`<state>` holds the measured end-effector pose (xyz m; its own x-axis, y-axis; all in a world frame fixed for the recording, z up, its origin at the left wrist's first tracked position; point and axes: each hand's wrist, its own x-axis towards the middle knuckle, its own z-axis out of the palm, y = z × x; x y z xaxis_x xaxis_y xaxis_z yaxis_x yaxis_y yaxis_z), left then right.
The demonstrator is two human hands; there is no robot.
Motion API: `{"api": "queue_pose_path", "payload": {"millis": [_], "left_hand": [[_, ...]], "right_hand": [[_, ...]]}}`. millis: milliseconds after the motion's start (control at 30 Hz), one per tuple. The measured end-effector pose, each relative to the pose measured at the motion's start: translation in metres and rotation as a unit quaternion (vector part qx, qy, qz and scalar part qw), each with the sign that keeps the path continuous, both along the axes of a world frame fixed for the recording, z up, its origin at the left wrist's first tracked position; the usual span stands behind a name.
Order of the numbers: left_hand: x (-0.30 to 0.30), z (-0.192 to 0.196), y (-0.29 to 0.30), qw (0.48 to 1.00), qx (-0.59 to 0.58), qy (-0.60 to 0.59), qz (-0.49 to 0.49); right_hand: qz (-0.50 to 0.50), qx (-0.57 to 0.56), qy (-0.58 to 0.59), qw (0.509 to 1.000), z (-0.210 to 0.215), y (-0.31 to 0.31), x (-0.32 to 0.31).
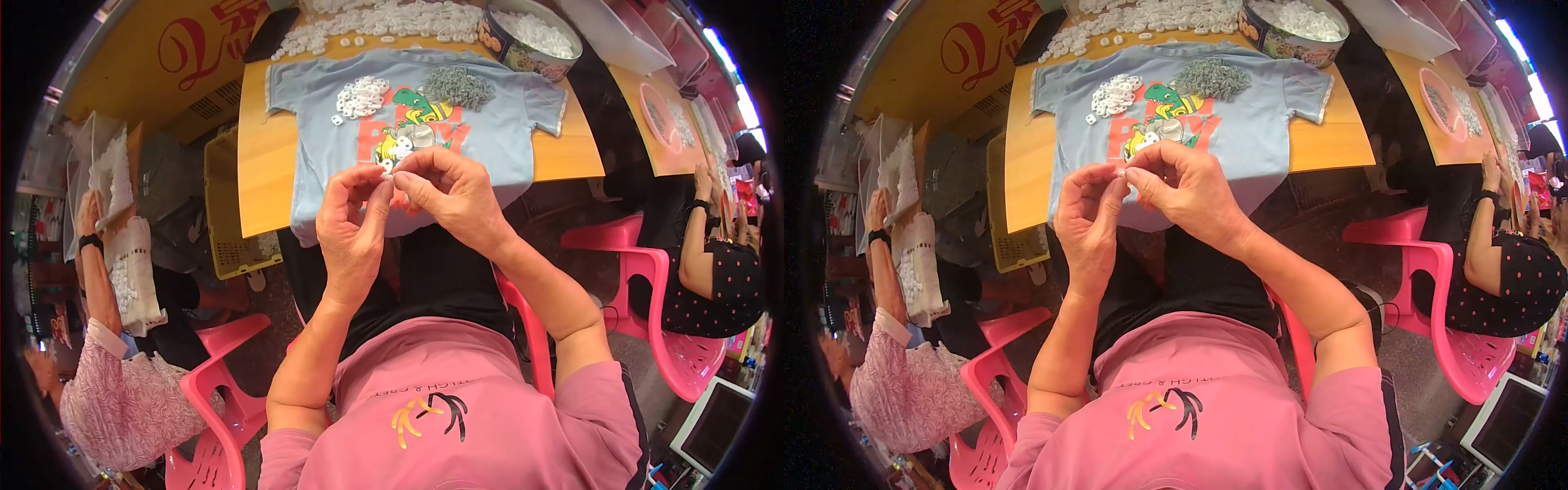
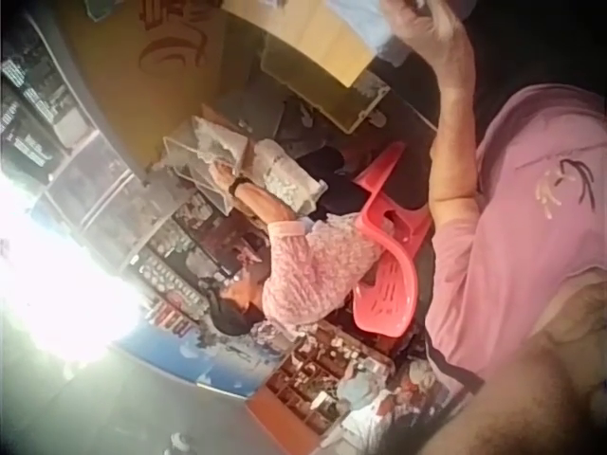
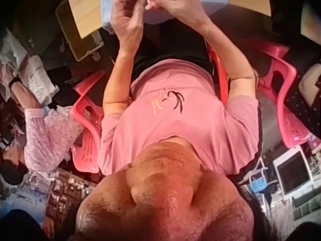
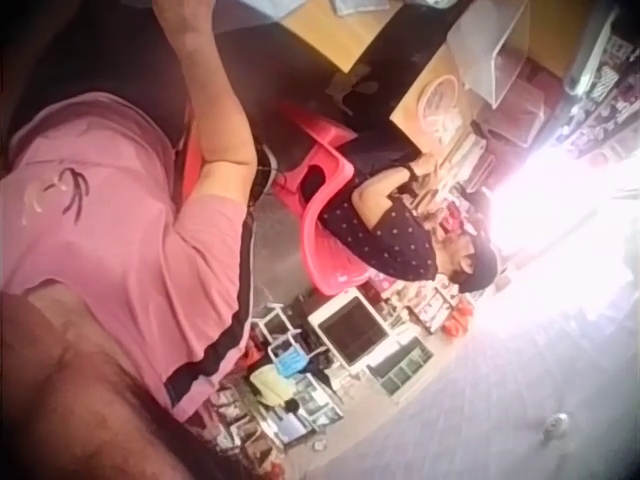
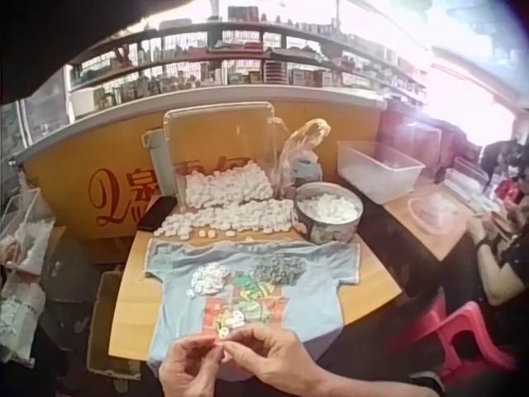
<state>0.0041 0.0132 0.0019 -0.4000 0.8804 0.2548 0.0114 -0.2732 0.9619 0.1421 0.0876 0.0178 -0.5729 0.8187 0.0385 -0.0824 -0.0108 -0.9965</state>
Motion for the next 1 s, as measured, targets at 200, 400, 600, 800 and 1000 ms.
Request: {"api": "queue_pose_path", "payload": {"millis": [200, 400, 600, 800, 1000], "left_hand": [[0.004, 0.0, -0.001, 1.0, 0.012, -0.008, 0.013], [0.011, 0.001, -0.008, 0.998, 0.048, -0.051, 0.003], [0.007, -0.005, -0.007, 0.99, 0.009, -0.133, -0.035], [-0.002, -0.003, -0.008, 0.989, -0.015, -0.142, -0.038], [-0.006, -0.007, -0.008, 0.987, -0.032, -0.15, -0.044]], "right_hand": [[-0.048, 0.138, 0.019, 0.989, 0.001, -0.013, -0.002], [-0.091, 0.276, 0.026, 0.956, -0.001, -0.014, -0.005], [-0.086, 0.365, -0.019, 0.927, 0.002, 0.001, 0.006], [-0.122, 0.43, -0.233, 0.864, -0.005, 0.085, 0.055], [-0.071, 0.49, -0.333, 0.802, -0.01, 0.104, 0.063]]}}
